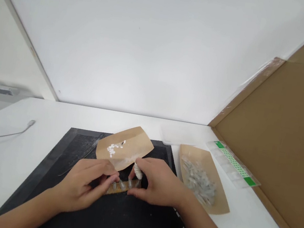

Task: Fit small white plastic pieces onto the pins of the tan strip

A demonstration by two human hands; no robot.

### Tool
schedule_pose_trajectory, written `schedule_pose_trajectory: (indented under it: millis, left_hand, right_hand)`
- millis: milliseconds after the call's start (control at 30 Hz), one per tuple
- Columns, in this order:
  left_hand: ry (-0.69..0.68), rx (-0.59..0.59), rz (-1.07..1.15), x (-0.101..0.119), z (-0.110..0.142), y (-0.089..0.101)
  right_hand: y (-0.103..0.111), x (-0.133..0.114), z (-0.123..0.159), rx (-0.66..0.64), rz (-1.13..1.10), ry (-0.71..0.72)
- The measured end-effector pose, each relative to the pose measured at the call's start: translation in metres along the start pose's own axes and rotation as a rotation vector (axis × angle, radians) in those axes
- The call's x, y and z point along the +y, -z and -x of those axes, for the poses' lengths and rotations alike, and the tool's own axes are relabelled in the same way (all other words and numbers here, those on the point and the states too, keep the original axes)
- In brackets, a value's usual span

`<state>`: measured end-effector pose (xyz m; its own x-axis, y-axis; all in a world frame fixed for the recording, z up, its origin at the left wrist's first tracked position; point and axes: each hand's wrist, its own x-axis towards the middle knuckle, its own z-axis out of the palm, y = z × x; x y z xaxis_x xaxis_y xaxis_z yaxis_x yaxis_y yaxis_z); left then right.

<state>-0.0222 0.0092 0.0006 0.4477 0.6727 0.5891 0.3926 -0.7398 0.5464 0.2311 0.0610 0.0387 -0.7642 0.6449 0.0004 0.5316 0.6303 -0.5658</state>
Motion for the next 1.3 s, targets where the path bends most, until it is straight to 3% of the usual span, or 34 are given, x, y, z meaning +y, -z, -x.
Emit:
schedule_pose_trajectory:
  millis: [867, 1300]
  left_hand:
    - [-0.041, -0.037, -0.130, -0.0007, -0.0013, -0.0019]
    - [-0.057, -0.019, -0.161, 0.0001, -0.0026, -0.0010]
  right_hand:
    - [-0.0007, 0.0004, 0.0019, 0.009, 0.101, 0.045]
    - [0.0006, -0.0010, 0.0019, 0.016, -0.021, -0.002]
